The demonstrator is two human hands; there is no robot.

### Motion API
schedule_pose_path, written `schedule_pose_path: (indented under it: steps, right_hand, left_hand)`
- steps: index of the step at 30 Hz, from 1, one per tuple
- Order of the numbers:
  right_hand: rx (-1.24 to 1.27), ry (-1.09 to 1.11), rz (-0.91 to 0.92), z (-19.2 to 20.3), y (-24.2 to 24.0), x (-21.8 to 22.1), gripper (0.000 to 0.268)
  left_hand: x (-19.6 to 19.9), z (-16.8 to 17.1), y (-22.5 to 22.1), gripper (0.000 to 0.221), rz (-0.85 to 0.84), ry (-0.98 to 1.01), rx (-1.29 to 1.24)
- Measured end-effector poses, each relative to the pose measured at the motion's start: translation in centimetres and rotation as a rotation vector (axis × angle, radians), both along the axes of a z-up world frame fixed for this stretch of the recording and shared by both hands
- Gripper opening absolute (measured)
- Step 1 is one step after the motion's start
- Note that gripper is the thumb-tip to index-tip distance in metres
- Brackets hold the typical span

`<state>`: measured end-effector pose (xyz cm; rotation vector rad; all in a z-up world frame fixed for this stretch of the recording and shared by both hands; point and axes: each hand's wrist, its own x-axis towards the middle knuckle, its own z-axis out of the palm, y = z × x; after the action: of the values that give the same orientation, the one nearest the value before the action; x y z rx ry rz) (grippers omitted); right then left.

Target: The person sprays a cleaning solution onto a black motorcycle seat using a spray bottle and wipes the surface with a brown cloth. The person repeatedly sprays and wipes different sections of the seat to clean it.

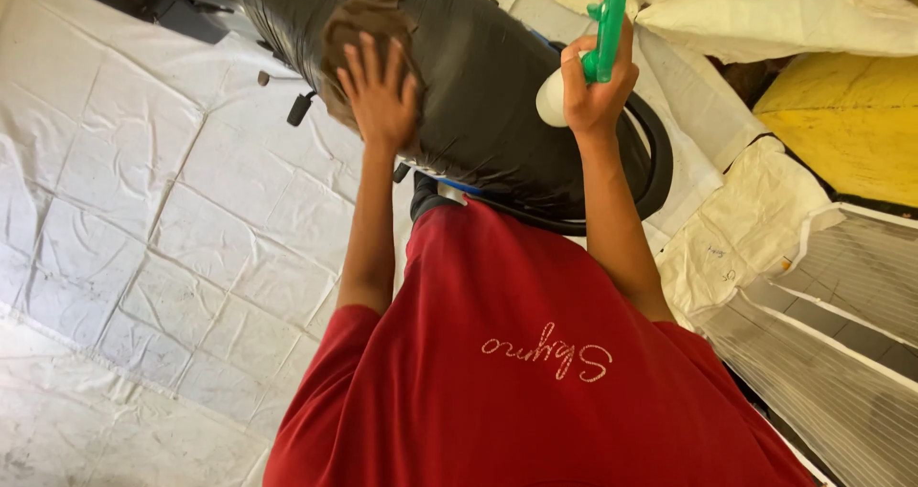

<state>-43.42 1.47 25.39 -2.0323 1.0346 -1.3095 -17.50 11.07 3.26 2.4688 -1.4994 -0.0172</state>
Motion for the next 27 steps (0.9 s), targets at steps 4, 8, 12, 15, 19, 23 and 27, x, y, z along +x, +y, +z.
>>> schedule_pose_path:
  steps: [4, 8, 12, 15, 19, 23, 27]
  right_hand:
    - [-0.027, 0.031, -0.007, 0.9, 0.8, 0.3, 0.038]
    - [-0.038, 0.050, -0.042, 0.2, 0.9, 0.6, 0.052]
    - [-0.061, 0.046, -0.029, 0.8, 0.6, 1.2, 0.038]
    - [-0.068, 0.030, -0.041, 0.1, 0.8, 1.0, 0.047]
    - [-0.040, 0.026, -0.069, 0.2, 0.8, 1.1, 0.033]
    - [0.019, 0.029, -0.080, -0.3, 1.3, 0.7, 0.052]
    - [-0.006, 0.029, -0.069, 0.8, 1.3, 1.1, 0.040]
  left_hand:
    - [-4.3, 6.6, 4.5, 0.060, -0.495, 0.287, -0.031]
    - [-0.6, 2.9, 3.6, 0.062, -0.634, 0.253, -0.145]
    - [3.3, 0.0, 0.2, 0.060, -0.344, 0.228, -0.100]
    - [1.4, 0.0, -0.1, 0.053, -0.225, 0.084, -0.145]
    - [-3.0, 5.3, 2.4, 0.056, -0.649, 0.264, -0.050]
    - [-3.2, 6.7, 3.8, 0.057, -0.884, 0.223, -0.100]
    - [-1.0, 2.8, 0.0, 0.061, -0.602, 0.287, -0.080]
